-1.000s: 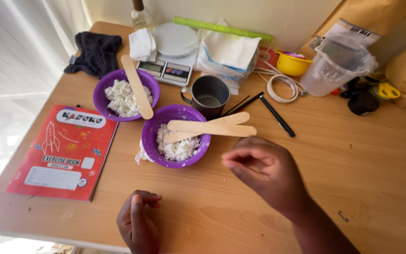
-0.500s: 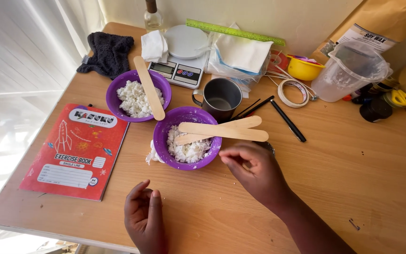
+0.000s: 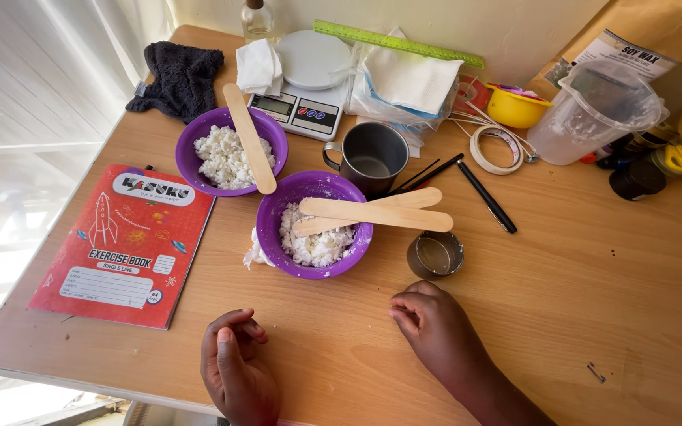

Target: Scraping wax into a bowl and lighting a gas stove to heat a pot.

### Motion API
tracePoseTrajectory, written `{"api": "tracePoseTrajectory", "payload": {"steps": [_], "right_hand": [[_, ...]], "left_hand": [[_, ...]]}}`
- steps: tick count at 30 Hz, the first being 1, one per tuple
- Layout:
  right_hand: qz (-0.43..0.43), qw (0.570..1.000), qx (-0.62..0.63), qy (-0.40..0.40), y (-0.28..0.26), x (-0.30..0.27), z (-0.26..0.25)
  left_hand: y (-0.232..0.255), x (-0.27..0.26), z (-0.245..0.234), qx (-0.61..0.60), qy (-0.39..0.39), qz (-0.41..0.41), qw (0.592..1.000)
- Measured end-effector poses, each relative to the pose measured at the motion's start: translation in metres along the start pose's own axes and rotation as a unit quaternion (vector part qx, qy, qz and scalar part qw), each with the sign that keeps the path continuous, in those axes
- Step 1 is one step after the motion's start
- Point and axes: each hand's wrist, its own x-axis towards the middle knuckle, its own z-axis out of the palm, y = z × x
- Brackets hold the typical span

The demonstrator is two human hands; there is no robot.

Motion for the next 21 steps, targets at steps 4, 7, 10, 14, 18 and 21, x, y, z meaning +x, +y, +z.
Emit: {"api": "tracePoseTrajectory", "payload": {"steps": [4,7,10,14,18,21], "right_hand": [[0.003,1.0,-0.023,0.005,-0.007,0.0,-0.002],[0.0,1.0,0.009,-0.009,-0.015,-0.002,0.0],[-0.012,0.996,0.088,-0.033,-0.02,-0.006,0.006],[-0.017,0.996,0.058,-0.059,-0.023,-0.009,0.012],[-0.053,0.996,-0.02,-0.066,-0.034,-0.009,0.011],[-0.054,0.992,0.027,-0.114,-0.033,-0.001,0.008]], "left_hand": [[0.0,-0.001,0.0,0.0,-0.004,0.007,1.0],[0.001,-0.001,0.001,0.008,0.003,0.017,1.0],[-0.002,-0.001,0.0,0.015,0.013,0.034,0.999],[-0.003,-0.002,0.0,0.013,0.061,0.051,0.997],[-0.004,-0.001,-0.001,0.008,0.097,0.049,0.994],[-0.004,-0.001,-0.001,-0.008,0.09,0.043,0.995]]}}
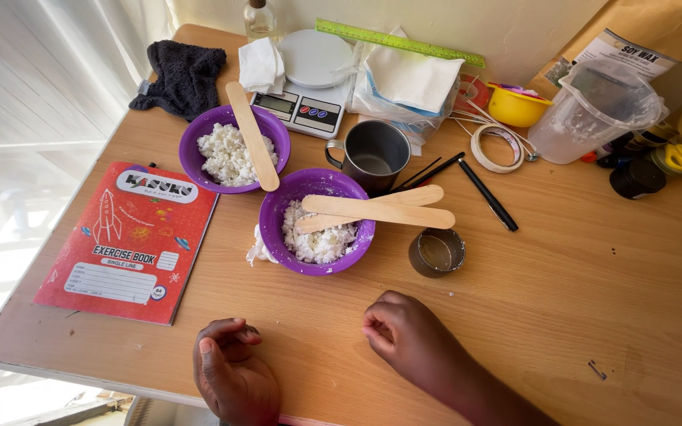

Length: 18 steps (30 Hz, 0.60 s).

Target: Scraping wax into a bowl and lighting a gas stove to heat a pot.

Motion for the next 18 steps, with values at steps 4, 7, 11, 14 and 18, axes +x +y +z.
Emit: {"api": "tracePoseTrajectory", "payload": {"steps": [4,7,11,14,18], "right_hand": [[-0.014,0.995,0.082,0.048,-0.058,0.024,-0.049],[-0.21,0.954,0.087,0.197,-0.075,0.047,-0.063],[-0.245,0.948,-0.127,0.161,-0.055,0.074,-0.035],[-0.202,0.948,-0.166,0.179,-0.052,0.08,-0.028],[-0.183,0.948,-0.08,0.247,-0.047,0.072,-0.037]], "left_hand": [[0.0,0.0,-0.001,0.003,-0.01,-0.004,1.0],[-0.002,0.001,-0.001,-0.015,-0.021,0.0,1.0],[-0.001,0.0,0.0,0.002,-0.003,-0.017,1.0],[-0.003,0.002,-0.002,0.001,-0.008,-0.014,1.0],[-0.008,0.003,-0.005,-0.014,-0.03,-0.011,0.999]]}}
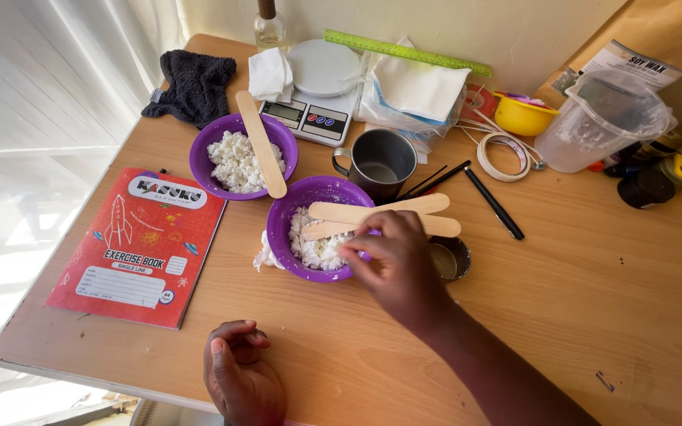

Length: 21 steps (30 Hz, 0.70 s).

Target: Scraping wax into a bowl and lighting a gas stove to heat a pot.

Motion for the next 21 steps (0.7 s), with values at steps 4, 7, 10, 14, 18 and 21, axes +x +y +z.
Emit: {"api": "tracePoseTrajectory", "payload": {"steps": [4,7,10,14,18,21], "right_hand": [[0.004,1.0,-0.001,0.024,0.01,-0.018,-0.042],[0.158,0.97,0.184,0.034,0.02,-0.043,-0.074],[0.356,0.883,0.301,0.056,0.051,-0.08,-0.094],[0.415,0.884,0.215,0.022,0.077,-0.115,-0.09],[0.467,0.877,0.103,-0.056,0.071,-0.117,-0.078],[0.398,0.912,0.045,-0.086,0.081,-0.122,-0.069]], "left_hand": [[0.003,-0.001,0.004,0.012,0.001,-0.012,1.0],[0.005,-0.001,0.007,0.007,0.018,0.003,1.0],[0.005,-0.001,0.008,0.012,0.019,-0.003,1.0],[0.004,-0.001,0.007,0.011,0.009,0.002,1.0],[0.003,-0.001,0.009,0.022,0.015,0.001,1.0],[0.002,-0.001,0.007,0.018,0.01,0.001,1.0]]}}
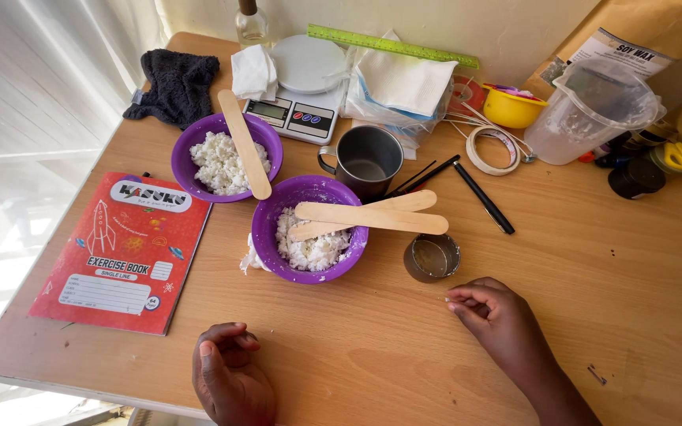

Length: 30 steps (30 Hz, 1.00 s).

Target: Scraping wax into a bowl and lighting a gas stove to heat a pot.

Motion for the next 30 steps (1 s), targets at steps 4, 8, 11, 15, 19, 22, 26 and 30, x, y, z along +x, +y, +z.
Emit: {"api": "tracePoseTrajectory", "payload": {"steps": [4,8,11,15,19,22,26,30], "right_hand": [[-0.043,0.997,-0.062,0.001,0.008,0.003,0.004],[-0.091,0.991,-0.094,0.009,0.006,0.003,0.005],[-0.049,0.997,-0.055,0.001,-0.013,-0.001,-0.001],[-0.027,0.982,0.186,-0.028,-0.063,-0.011,-0.018],[-0.308,0.941,0.14,0.025,-0.146,-0.002,-0.019],[-0.375,0.907,0.182,0.054,-0.164,0.02,0.015],[-0.432,0.899,-0.076,0.002,-0.155,0.047,0.062],[-0.442,0.896,-0.026,0.029,-0.151,0.046,0.065]], "left_hand": [[-0.001,0.0,-0.002,-0.009,-0.003,-0.001,1.0],[0.001,0.0,0.0,-0.001,-0.001,-0.008,1.0],[0.002,0.0,0.0,0.008,-0.007,-0.007,1.0],[-0.002,0.001,-0.005,-0.001,-0.018,-0.016,1.0],[0.001,0.0,0.001,-0.001,-0.024,-0.024,0.999],[0.0,-0.001,-0.003,0.004,-0.002,-0.008,1.0],[-0.003,0.0,-0.003,0.012,-0.007,-0.024,1.0],[0.023,-0.003,0.012,0.147,-0.019,-0.053,0.987]]}}
